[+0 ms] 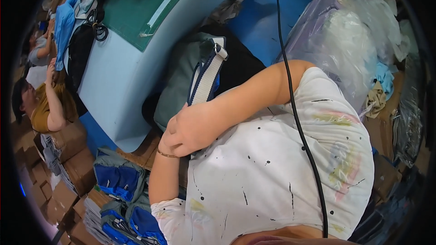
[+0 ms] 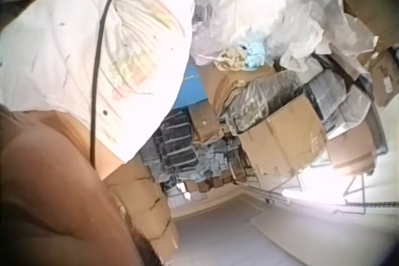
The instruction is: The recorder is assembling and finishing backpacks by attaching straps, buckles, and trimming loose threads in a factory workshop.
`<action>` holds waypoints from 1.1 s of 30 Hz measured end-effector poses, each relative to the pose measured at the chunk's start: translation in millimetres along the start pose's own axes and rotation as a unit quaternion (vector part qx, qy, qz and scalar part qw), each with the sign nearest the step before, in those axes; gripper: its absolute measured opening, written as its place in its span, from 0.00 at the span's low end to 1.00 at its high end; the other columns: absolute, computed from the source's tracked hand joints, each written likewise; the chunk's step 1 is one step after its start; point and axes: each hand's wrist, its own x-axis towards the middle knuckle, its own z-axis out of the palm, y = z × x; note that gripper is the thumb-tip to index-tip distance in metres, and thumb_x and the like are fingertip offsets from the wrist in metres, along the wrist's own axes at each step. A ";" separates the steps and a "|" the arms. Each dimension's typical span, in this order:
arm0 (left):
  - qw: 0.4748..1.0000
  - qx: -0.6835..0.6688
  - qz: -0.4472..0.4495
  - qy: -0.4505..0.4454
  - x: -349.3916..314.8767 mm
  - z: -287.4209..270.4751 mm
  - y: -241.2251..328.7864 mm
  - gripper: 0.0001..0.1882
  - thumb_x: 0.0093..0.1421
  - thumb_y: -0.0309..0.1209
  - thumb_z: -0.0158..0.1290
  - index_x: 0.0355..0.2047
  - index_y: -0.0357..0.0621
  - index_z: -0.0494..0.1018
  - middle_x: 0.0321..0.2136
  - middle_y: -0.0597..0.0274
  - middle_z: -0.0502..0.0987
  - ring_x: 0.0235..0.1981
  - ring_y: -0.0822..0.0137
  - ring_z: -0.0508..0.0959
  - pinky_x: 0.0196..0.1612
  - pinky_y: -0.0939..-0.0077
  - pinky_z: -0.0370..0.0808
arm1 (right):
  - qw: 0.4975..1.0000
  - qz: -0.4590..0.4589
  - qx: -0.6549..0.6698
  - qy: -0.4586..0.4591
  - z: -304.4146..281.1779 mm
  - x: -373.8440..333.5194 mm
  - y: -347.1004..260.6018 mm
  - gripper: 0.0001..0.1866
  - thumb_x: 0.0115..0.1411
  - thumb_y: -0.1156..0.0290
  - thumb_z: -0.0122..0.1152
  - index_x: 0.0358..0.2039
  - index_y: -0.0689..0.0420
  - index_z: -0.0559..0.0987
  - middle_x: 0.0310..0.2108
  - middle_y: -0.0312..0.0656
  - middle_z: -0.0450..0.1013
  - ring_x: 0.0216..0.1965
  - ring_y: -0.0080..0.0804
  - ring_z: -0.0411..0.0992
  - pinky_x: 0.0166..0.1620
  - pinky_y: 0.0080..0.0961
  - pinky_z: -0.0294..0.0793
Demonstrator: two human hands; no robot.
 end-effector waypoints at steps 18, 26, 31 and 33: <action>0.997 0.044 -0.019 -0.054 44.2 30.7 9.4 0.31 0.50 0.14 0.43 0.57 0.37 0.61 0.46 0.58 0.74 0.47 0.66 0.74 0.53 0.75 0.69 | 0.998 0.015 -0.038 -0.042 -69.2 -37.8 -26.6 0.07 0.49 0.68 0.56 0.29 0.54 0.73 0.27 0.36 0.63 0.26 0.28 0.68 0.24 0.26 0.68; 0.997 -0.046 -0.005 -0.055 44.5 17.1 -10.4 0.13 0.63 0.29 0.41 0.46 0.37 0.63 0.26 0.55 0.72 0.18 0.71 0.66 0.23 0.79 0.64 | 0.867 0.309 -0.306 0.243 -154.1 -98.8 18.0 0.22 0.42 0.81 0.58 0.41 0.52 0.80 0.35 0.40 0.74 0.32 0.35 0.74 0.34 0.23 0.75; 0.999 -0.013 -0.014 -0.033 47.1 16.6 -13.4 0.16 0.66 0.32 0.40 0.49 0.35 0.62 0.28 0.53 0.74 0.20 0.70 0.70 0.26 0.78 0.69 | 0.728 0.400 -0.062 0.553 -170.7 -111.8 38.5 0.13 0.61 0.79 0.45 0.44 0.62 0.76 0.34 0.37 0.74 0.35 0.22 0.70 0.41 0.15 0.68; 0.998 0.017 -0.040 -0.038 48.6 13.6 -11.3 0.22 0.64 0.30 0.43 0.55 0.30 0.60 0.32 0.52 0.76 0.28 0.66 0.76 0.34 0.77 0.75 | 0.727 0.258 0.133 0.623 -172.2 -134.1 61.2 0.13 0.62 0.78 0.45 0.45 0.61 0.75 0.33 0.37 0.73 0.34 0.23 0.71 0.40 0.15 0.68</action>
